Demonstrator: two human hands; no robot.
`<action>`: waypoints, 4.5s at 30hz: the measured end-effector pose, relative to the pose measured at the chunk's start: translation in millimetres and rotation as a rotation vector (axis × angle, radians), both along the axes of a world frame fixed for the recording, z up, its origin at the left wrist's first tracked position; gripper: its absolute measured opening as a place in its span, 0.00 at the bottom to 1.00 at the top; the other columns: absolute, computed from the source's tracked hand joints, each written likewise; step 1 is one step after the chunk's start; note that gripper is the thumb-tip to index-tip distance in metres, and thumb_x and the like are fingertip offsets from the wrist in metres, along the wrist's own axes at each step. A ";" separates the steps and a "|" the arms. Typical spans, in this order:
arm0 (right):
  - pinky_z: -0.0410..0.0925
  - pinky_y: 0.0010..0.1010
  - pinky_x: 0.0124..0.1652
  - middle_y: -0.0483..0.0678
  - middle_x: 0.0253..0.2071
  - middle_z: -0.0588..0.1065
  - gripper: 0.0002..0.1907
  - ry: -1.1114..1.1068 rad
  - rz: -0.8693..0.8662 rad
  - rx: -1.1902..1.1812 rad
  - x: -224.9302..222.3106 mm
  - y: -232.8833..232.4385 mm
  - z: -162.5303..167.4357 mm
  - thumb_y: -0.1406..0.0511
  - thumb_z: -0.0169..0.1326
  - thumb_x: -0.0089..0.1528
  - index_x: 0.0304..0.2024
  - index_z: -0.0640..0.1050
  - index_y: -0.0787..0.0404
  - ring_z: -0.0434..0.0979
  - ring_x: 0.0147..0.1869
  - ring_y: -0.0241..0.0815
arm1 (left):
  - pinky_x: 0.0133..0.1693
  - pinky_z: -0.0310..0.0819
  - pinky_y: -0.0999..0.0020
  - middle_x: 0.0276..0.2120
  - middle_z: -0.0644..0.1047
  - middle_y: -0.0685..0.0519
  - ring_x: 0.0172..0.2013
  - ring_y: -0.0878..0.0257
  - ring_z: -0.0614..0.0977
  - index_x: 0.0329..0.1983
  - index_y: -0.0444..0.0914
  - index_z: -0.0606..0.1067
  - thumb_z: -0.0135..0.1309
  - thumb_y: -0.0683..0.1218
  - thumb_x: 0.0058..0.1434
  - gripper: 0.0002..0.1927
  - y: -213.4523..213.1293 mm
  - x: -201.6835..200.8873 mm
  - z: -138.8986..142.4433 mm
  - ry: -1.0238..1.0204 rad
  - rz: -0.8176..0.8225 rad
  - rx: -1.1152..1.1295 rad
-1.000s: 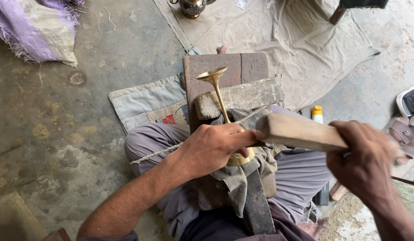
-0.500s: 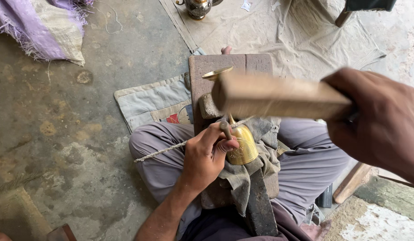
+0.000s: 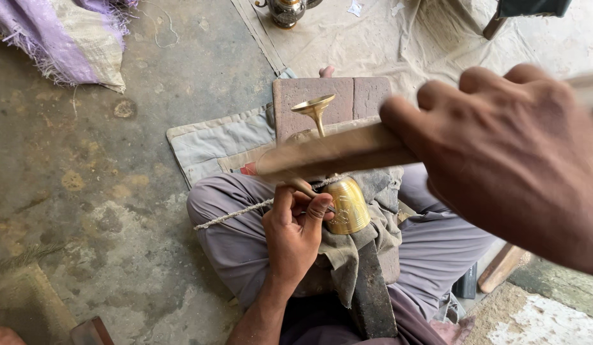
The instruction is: The person sits on the floor and uses a wooden mallet to repeatedly strike a brass lamp base that is secured on a wooden block. They adjust the lamp's position occasionally to hammer different sections of the base.
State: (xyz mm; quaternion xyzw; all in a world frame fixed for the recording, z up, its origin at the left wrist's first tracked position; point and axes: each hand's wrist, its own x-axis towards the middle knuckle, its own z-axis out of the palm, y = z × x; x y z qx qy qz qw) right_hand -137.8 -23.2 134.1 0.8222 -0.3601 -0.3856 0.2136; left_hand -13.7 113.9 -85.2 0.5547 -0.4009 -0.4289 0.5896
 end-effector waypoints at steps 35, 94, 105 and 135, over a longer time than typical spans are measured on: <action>0.75 0.36 0.49 0.49 0.41 0.84 0.35 -1.498 -0.931 0.707 -93.4 63.3 -185.1 0.54 0.67 0.52 0.57 0.74 0.61 0.85 0.48 0.42 | 0.37 0.86 0.73 0.37 0.81 0.50 0.35 0.66 0.86 0.49 0.32 0.71 0.57 0.47 0.70 0.14 0.7 8.6 22.8 -0.130 0.011 0.073; 0.69 0.40 0.34 0.43 0.28 0.77 0.06 -0.725 0.086 -0.101 -110.6 -23.6 -47.6 0.65 0.57 0.62 0.42 0.77 0.52 0.74 0.27 0.40 | 0.30 0.83 0.74 0.30 0.82 0.51 0.30 0.66 0.87 0.41 0.34 0.73 0.59 0.46 0.69 0.11 -27.1 -8.2 36.8 -0.432 -0.102 -0.071; 0.70 0.39 0.31 0.44 0.27 0.75 0.12 -0.850 -0.106 -0.003 -126.0 -11.6 -57.0 0.68 0.56 0.56 0.43 0.75 0.56 0.74 0.27 0.41 | 0.29 0.84 0.73 0.30 0.81 0.52 0.30 0.65 0.87 0.45 0.35 0.75 0.58 0.50 0.68 0.13 -28.6 -8.8 35.8 -0.550 -0.176 -0.080; 0.76 0.35 0.38 0.56 0.36 0.81 0.23 -0.873 -0.721 -0.028 -190.4 48.4 -117.3 0.66 0.61 0.60 0.57 0.78 0.63 0.84 0.35 0.48 | 0.35 0.82 0.55 0.34 0.85 0.46 0.36 0.52 0.89 0.61 0.39 0.68 0.57 0.55 0.66 0.26 -85.0 26.1 63.8 -0.551 -0.681 -0.016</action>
